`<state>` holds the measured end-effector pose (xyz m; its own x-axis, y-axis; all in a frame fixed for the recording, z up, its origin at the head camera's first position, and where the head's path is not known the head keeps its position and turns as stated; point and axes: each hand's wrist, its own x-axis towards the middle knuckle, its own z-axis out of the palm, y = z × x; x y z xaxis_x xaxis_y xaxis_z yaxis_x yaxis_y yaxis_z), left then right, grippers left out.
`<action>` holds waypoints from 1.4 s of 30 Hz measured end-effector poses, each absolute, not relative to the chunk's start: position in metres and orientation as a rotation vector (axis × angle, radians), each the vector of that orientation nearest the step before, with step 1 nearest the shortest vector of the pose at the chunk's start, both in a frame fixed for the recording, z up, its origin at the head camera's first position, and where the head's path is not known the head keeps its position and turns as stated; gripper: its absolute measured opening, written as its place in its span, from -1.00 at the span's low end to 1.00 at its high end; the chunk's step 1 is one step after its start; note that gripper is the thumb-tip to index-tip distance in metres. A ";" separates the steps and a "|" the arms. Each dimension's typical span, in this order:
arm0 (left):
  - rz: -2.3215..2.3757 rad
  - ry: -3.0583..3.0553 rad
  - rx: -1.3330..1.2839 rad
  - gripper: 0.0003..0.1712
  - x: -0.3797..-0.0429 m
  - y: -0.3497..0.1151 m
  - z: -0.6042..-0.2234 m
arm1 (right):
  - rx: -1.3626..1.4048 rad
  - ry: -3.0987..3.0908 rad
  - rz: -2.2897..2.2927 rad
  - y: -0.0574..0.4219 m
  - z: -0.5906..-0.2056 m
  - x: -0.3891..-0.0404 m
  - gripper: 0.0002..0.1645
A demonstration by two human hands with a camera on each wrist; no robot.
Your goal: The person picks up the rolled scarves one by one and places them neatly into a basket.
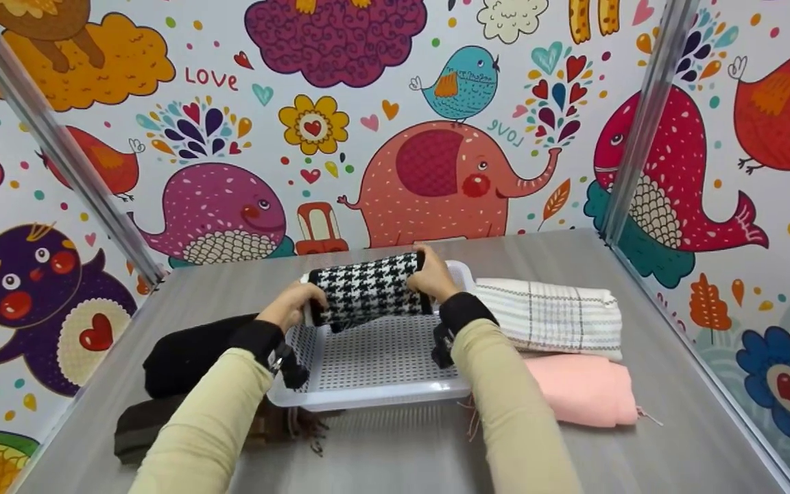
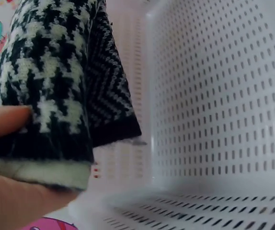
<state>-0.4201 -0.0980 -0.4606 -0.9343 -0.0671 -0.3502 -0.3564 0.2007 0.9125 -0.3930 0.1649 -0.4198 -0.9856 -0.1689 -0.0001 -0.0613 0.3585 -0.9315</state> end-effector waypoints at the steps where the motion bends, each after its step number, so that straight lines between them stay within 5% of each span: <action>1: 1.772 2.272 -0.434 0.20 -0.441 -0.100 -0.483 | -0.192 2.518 -1.695 0.162 -0.423 -0.395 -0.07; 4: 1.636 2.444 -0.515 0.25 -0.507 -0.101 -0.556 | -0.175 2.568 -1.595 0.157 -0.431 -0.400 -0.05; 6: 1.477 2.568 -0.547 0.25 -0.514 -0.096 -0.568 | -0.215 2.627 -1.467 0.158 -0.436 -0.404 -0.05; 14: 1.019 2.861 -0.475 -0.11 -0.389 -0.069 -0.455 | -0.448 2.838 -1.032 0.159 -0.448 -0.406 -0.07; 17: 0.900 2.952 -0.458 -0.29 -0.371 -0.063 -0.444 | -0.471 2.847 -0.903 0.157 -0.452 -0.404 -0.07; 24: 0.657 3.079 -0.395 -0.53 -0.365 -0.055 -0.441 | -0.420 2.862 -0.708 0.153 -0.459 -0.401 -0.08; 33: 0.666 2.962 -0.435 -0.56 -0.365 -0.048 -0.433 | -0.368 2.886 -0.509 0.153 -0.455 -0.398 -0.10; 42: 0.753 2.967 -0.300 -0.60 -0.373 -0.053 -0.415 | -0.410 2.848 -0.904 0.163 -0.430 -0.402 -0.19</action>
